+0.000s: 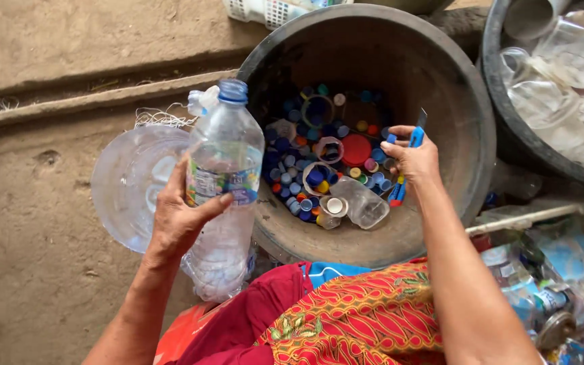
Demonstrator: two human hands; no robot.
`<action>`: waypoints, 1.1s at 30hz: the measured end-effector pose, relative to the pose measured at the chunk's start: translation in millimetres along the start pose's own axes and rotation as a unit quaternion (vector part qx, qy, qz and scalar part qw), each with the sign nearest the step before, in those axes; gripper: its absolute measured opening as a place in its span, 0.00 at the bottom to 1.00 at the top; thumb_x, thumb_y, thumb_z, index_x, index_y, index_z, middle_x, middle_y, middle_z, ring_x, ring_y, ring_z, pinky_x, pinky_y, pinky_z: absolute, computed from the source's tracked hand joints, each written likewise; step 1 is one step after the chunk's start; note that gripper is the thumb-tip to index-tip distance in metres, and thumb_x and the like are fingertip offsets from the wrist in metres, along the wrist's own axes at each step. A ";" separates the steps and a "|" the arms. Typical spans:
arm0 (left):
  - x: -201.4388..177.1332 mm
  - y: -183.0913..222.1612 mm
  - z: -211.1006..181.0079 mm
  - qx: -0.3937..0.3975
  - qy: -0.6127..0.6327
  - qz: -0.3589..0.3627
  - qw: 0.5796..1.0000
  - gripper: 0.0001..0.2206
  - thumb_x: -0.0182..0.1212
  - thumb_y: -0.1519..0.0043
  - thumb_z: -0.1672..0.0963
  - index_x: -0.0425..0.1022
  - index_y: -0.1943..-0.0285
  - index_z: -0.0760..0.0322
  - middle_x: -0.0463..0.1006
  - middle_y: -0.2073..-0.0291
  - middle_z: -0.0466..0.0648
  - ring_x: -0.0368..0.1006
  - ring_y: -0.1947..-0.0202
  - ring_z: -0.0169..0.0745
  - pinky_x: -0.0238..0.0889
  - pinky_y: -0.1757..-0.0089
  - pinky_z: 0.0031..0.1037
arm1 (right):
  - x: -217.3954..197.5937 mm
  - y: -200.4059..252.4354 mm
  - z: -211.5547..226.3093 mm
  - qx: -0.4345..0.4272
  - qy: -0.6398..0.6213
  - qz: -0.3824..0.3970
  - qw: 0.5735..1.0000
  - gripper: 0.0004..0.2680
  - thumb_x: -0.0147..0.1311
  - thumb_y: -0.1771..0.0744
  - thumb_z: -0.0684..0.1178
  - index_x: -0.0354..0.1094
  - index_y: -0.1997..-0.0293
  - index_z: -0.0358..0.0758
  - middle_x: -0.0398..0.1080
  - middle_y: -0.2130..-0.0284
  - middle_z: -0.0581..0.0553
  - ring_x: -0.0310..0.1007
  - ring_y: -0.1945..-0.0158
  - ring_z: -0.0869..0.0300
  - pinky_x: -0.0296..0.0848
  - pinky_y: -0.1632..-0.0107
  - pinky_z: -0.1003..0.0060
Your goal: Sorting plastic bottles by removing caps and labels and placing them in separate containers
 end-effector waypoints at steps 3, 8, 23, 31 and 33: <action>-5.8 -8.6 2.7 0.029 0.034 -0.038 0.998 0.41 0.82 0.57 0.54 0.68 0.30 0.54 0.79 0.53 0.50 0.72 0.54 0.37 0.69 0.50 0.32 | -8.3 -8.9 -18.9 0.019 -0.023 -0.070 0.997 0.20 0.70 0.38 0.40 0.70 0.41 0.45 0.70 0.65 0.46 0.63 0.87 0.70 0.77 0.83 0.72; 20.0 -19.1 -7.1 0.065 0.168 -0.064 0.982 0.39 0.83 0.57 0.54 0.69 0.34 0.56 0.78 0.58 0.45 0.76 0.62 0.33 0.80 0.66 0.26 | 25.0 36.0 9.6 0.014 -0.048 0.010 0.999 0.17 0.66 0.37 0.40 0.71 0.42 0.41 0.76 0.68 0.43 0.61 0.89 0.70 0.77 0.83 0.72; 64.0 24.4 -49.4 0.148 0.300 -0.097 0.937 0.38 0.68 0.46 0.53 0.57 0.26 0.60 0.79 0.48 0.52 0.79 0.55 0.42 0.76 0.55 0.27 | 55.2 163.2 -20.6 0.169 -0.291 0.377 0.863 0.22 0.68 0.37 0.45 0.65 0.37 0.34 0.76 0.60 0.43 0.56 0.82 0.68 0.64 0.75 0.69; 81.0 39.3 108.5 -0.134 0.564 0.021 0.814 0.28 0.64 0.42 0.46 0.70 0.38 0.66 0.77 0.54 0.55 0.77 0.64 0.44 0.77 0.60 0.31 | 44.7 165.4 84.9 -0.034 0.273 0.167 0.947 0.34 0.61 0.45 0.34 0.58 0.29 0.42 0.67 0.60 0.35 0.63 0.73 0.53 0.62 0.76 0.62; 84.8 33.5 121.6 -0.153 0.575 0.010 0.804 0.31 0.63 0.43 0.43 0.71 0.41 0.70 0.77 0.56 0.56 0.77 0.66 0.45 0.77 0.62 0.31 | 61.6 182.4 120.0 -0.104 0.374 0.157 0.908 0.35 0.66 0.46 0.37 0.58 0.29 0.40 0.67 0.55 0.32 0.67 0.63 0.47 0.70 0.67 0.56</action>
Point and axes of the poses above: each hand's wrist, its own y-axis away from the middle knuckle, its own x-axis out of the palm, z = x × y, the point moved 8 cm from there along -y, towards the middle knuckle
